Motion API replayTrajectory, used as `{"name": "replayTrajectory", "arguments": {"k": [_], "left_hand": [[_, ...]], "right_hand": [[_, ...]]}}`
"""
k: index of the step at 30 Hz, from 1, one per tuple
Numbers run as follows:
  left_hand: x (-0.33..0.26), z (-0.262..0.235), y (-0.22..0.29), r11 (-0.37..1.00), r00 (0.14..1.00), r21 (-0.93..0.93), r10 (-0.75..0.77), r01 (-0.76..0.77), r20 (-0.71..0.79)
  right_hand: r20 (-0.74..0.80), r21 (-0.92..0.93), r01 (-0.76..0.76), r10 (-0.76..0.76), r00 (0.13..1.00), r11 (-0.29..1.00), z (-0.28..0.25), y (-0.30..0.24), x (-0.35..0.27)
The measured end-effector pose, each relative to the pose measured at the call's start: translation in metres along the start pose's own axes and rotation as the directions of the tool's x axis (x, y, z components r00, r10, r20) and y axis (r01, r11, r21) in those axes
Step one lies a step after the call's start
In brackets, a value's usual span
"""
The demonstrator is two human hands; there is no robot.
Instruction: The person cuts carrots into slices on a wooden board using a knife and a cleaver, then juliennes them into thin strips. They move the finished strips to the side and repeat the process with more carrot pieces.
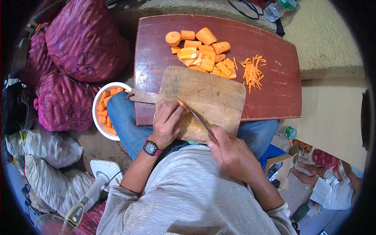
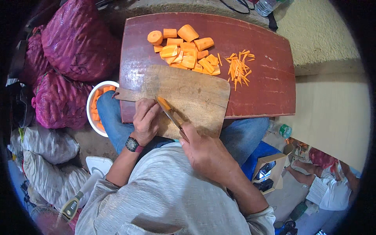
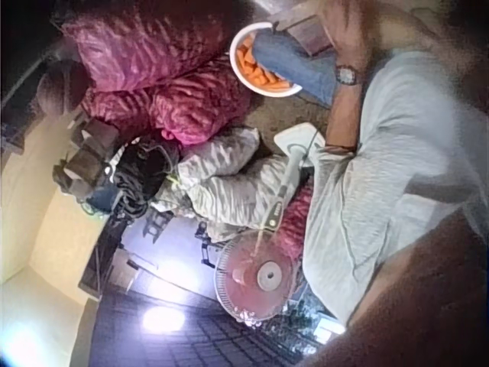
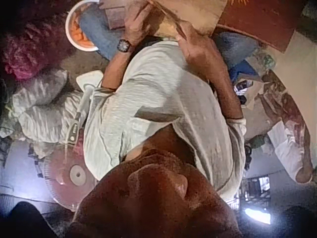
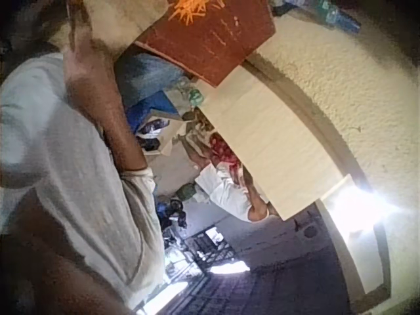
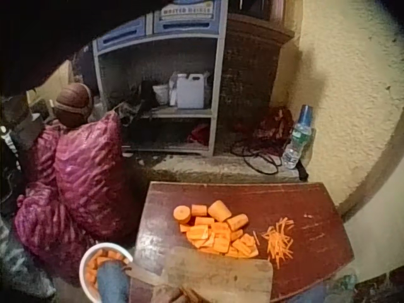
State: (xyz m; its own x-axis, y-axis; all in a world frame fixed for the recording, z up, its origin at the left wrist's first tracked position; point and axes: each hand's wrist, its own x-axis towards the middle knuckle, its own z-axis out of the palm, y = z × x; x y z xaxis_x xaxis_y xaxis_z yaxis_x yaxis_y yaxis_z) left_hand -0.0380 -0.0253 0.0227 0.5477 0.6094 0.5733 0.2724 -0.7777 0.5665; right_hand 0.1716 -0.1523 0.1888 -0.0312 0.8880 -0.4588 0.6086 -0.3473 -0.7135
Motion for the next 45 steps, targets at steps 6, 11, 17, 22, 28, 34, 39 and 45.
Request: {"name": "replayTrajectory", "arguments": {"k": [6, 11, 17, 22, 28, 34, 39, 45], "left_hand": [[0.001, -0.004, 0.001, 1.0, 1.0, 0.013, 0.019, -0.019, 0.009], [-0.001, -0.001, 0.0, 0.997, 0.998, 0.067, 0.042, -0.04, -0.037], [0.004, 0.006, 0.003, 0.994, 0.996, 0.083, 0.077, -0.073, -0.048], [0.002, 0.003, 0.006, 0.996, 0.998, 0.087, 0.037, -0.032, -0.052], [0.003, 0.002, 0.003, 0.996, 0.998, 0.093, 0.013, -0.007, -0.066], [0.004, 0.001, 0.004, 0.993, 0.998, 0.12, 0.027, -0.02, -0.056], [0.003, -0.001, 0.005, 0.992, 1.0, 0.125, 0.01, -0.007, -0.018], [0.006, -0.003, 0.006, 0.991, 1.0, 0.136, 0.02, -0.017, -0.022]], "right_hand": [[-0.002, -0.032, 0.032, -0.032, 0.999, 0.999, 0.003, -0.006, 0.004], [0.039, 0.022, -0.057, 0.056, 0.998, 0.998, 0.008, -0.002, 0.02], [0.006, -0.137, -0.063, 0.064, 0.998, 0.989, 0.03, 0.023, 0.057], [0.002, 0.023, 0.011, -0.011, 1.0, 1.0, 0.015, 0.025, 0.052], [-0.062, 0.037, 0.049, -0.047, 0.997, 0.998, -0.001, 0.003, 0.016], [-0.018, 0.078, 0.017, -0.016, 1.0, 0.997, -0.004, -0.001, 0.011], [-0.038, 0.087, 0.025, -0.022, 0.999, 0.996, 0.0, -0.001, 0.014], [-0.032, 0.032, 0.037, -0.036, 0.999, 0.999, 0.008, -0.001, 0.015]]}}
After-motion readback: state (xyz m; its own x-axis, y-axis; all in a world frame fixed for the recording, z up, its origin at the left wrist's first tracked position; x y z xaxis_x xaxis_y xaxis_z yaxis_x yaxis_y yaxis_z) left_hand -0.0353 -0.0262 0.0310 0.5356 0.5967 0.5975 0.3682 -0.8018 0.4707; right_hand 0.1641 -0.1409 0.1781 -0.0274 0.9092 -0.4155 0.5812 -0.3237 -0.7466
